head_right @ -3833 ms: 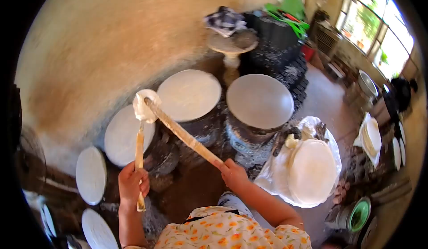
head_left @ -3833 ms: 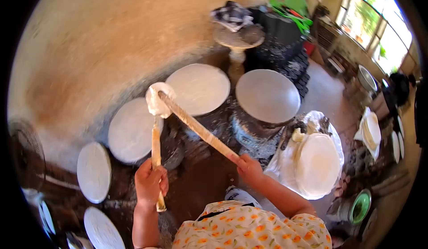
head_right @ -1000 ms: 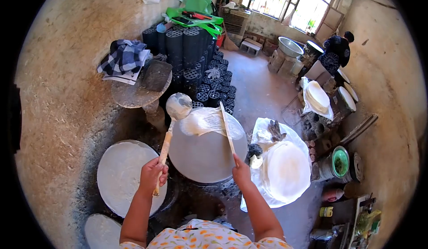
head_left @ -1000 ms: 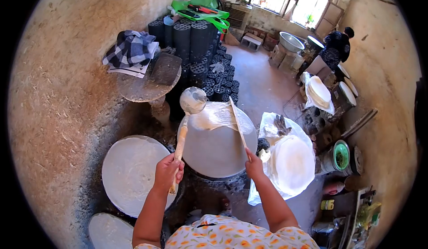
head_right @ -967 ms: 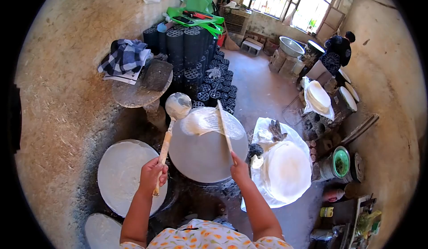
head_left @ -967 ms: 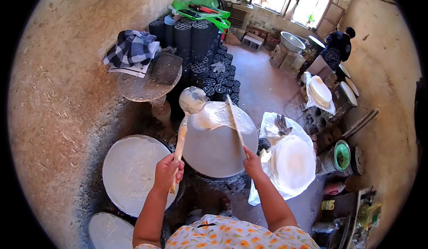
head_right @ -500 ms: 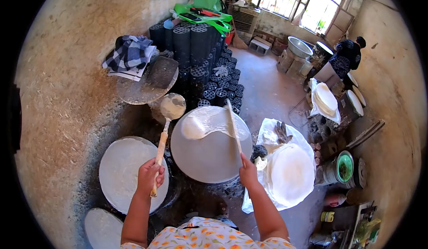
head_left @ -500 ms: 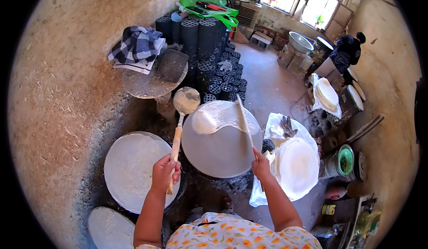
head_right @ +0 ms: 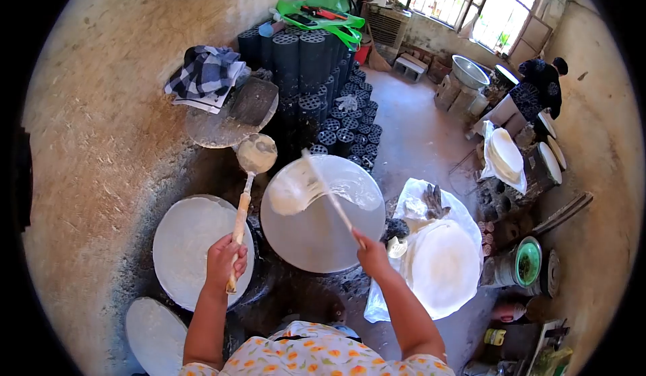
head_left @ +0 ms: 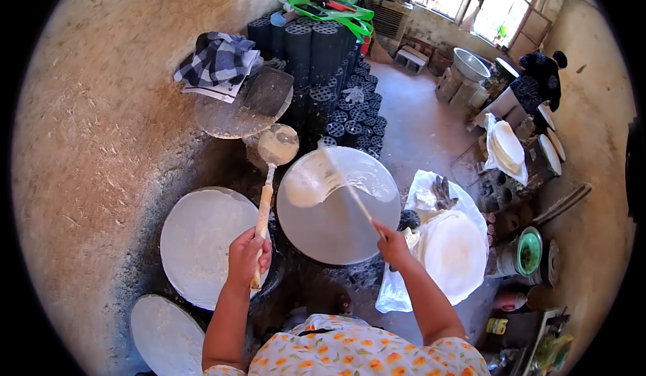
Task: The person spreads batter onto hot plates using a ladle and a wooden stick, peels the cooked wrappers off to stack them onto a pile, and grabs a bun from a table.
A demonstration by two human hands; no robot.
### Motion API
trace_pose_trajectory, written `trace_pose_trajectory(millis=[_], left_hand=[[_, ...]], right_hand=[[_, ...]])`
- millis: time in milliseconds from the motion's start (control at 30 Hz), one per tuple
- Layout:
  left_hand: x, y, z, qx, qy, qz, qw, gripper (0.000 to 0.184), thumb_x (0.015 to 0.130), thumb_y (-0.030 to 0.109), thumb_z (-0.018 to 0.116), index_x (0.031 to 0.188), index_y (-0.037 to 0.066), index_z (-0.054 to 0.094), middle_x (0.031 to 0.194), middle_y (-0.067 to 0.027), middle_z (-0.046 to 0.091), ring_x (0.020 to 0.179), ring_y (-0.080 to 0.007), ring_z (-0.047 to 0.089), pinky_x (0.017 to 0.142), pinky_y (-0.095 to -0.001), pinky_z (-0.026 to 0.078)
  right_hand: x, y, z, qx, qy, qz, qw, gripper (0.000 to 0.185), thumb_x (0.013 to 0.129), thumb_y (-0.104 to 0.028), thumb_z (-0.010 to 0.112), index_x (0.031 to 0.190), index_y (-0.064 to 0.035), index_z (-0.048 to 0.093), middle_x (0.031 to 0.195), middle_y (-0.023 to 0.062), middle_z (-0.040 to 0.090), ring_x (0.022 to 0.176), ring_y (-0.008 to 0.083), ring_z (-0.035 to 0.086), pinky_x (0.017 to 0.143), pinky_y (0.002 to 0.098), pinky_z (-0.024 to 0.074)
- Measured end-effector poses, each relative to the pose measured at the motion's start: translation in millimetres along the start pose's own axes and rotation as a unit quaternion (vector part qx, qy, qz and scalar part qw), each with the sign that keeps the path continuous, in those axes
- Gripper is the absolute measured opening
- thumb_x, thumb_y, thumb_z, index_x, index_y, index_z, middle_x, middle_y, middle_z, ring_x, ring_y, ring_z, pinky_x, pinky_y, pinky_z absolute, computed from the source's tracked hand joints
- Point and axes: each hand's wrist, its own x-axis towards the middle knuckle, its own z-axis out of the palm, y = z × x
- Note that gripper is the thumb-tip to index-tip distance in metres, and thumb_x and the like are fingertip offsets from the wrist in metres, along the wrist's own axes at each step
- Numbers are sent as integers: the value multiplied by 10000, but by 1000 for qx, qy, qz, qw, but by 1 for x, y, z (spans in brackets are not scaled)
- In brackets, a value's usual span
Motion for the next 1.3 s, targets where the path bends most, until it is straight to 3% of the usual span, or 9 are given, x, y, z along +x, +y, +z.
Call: trace_pose_trajectory(millis=[100,233,300,433,533,767,900,1133,1300], left_hand=[[-6,-2,7,-7,18,1,1000,132,902,88,432,912,-18,511,675,-40,488,428,-67,417,363,-202,363],[-24,3,7,1,60,1,998,138,907,93,440,925,-20,517,670,-42,487,419,-68,413,358,-200,361],[-33,1,4,4,62,6,998,139,908,93,442,930,-21,519,669,-43,487,421,-68,414,355,-202,362],[-40,-5,18,-2,79,11,997,133,907,93,445,921,-19,516,664,-44,486,420,-68,412,349,-204,363],[-42,-14,26,-18,80,13,997,125,906,88,439,903,-16,508,661,-45,482,415,-68,409,344,-204,361],[-70,-13,28,9,121,16,992,117,898,75,427,892,-15,503,659,-40,476,418,-66,408,343,-205,359],[-71,-21,38,11,124,20,992,120,896,74,426,902,-15,506,667,-41,486,420,-65,411,344,-205,360],[-86,-25,46,-18,146,26,989,131,900,80,429,930,-19,510,673,-39,489,425,-62,417,348,-200,364],[-95,-30,51,15,154,38,987,133,908,84,432,940,-21,509,675,-40,487,427,-63,420,348,-196,361]], right_hand=[[30,-18,4,77,-34,-40,996,574,791,57,475,1298,-205,542,695,-36,496,584,68,420,529,222,371],[6,-2,-13,26,-180,-80,980,569,785,66,479,1281,-203,560,714,-48,528,593,67,449,531,230,385],[-21,-3,-44,27,-277,58,959,558,779,70,490,1268,-186,571,771,-39,577,654,69,491,566,232,412],[1,34,-40,33,-89,-144,985,545,766,78,488,1262,-133,572,865,-18,615,731,80,518,641,219,437],[25,2,-28,25,-77,-70,994,547,763,82,480,1256,-134,578,823,-27,592,701,72,497,615,214,422],[-2,16,-80,8,-295,-28,955,558,744,97,476,1218,-166,610,771,-11,586,666,89,507,636,231,439],[39,46,-48,2,-90,-207,974,517,743,69,504,1202,-142,614,797,36,614,731,122,556,696,260,463],[25,-2,-75,-50,-316,-94,943,525,750,65,510,1220,-150,604,867,43,640,757,129,560,732,251,463],[37,44,-86,-12,-244,-150,958,510,739,74,496,1183,-141,625,976,85,676,842,126,585,773,248,459]])
